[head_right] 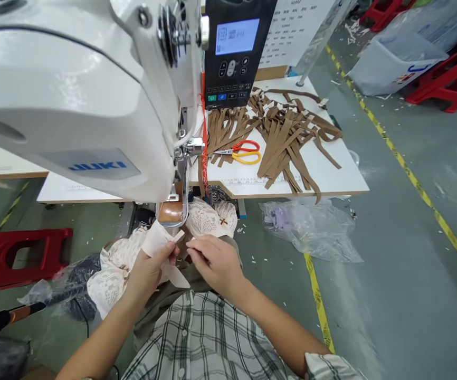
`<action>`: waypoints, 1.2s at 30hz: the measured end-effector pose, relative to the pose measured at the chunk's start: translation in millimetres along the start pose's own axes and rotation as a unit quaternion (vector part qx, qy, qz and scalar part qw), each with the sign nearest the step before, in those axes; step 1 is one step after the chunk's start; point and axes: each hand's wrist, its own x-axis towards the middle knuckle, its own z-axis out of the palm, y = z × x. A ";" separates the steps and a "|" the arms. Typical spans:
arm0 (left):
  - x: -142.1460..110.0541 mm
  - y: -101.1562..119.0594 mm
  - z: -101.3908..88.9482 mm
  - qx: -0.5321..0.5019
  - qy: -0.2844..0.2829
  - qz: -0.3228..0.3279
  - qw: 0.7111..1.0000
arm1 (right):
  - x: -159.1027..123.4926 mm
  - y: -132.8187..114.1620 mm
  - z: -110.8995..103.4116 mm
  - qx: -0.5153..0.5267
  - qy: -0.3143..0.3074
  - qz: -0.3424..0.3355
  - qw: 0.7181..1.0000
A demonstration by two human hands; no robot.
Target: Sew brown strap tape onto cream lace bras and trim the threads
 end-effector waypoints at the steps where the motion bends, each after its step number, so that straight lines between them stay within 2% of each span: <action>1: -1.2 -0.4 3.0 0.000 0.006 0.007 1.000 | 1.4 -2.9 4.5 0.001 0.005 -0.010 1.000; 4: -4.5 -1.4 9.8 0.013 0.030 0.018 0.999 | 4.9 -6.0 14.5 0.003 0.004 0.001 1.000; 7: -7.2 -2.5 12.5 0.050 0.052 0.028 0.997 | 7.4 -3.7 15.7 0.017 -0.009 0.046 0.999; 11: -9.1 -3.7 12.0 0.095 0.041 0.061 0.993 | 12.1 3.1 7.1 0.079 -0.094 0.145 0.982; 13: -9.2 -3.4 11.3 0.109 0.026 0.081 0.990 | 15.1 6.7 2.2 0.125 -0.143 0.168 0.967; 17: -9.5 -0.6 10.4 0.135 0.019 0.105 0.985 | 19.6 8.2 -5.8 0.123 -0.205 0.143 0.960; 21: -8.4 0.7 8.6 0.127 -0.007 0.050 0.991 | 19.8 5.2 -10.1 0.066 -0.246 0.112 0.961; 25: -1.0 4.0 3.4 0.142 -0.046 0.010 0.989 | 16.7 7.7 -5.3 0.038 -0.242 0.114 0.963; 28: 4.6 7.4 -0.8 0.167 -0.089 -0.032 0.981 | 14.5 10.6 0.8 0.061 -0.227 0.129 0.963; 33: 6.4 -0.7 -4.3 0.137 -0.053 -0.003 0.989 | 14.4 12.1 0.0 0.096 -0.201 0.162 0.961; 36: 6.8 -6.2 -7.1 0.134 -0.039 0.004 0.990 | 14.8 13.6 -8.5 0.149 -0.199 0.214 0.944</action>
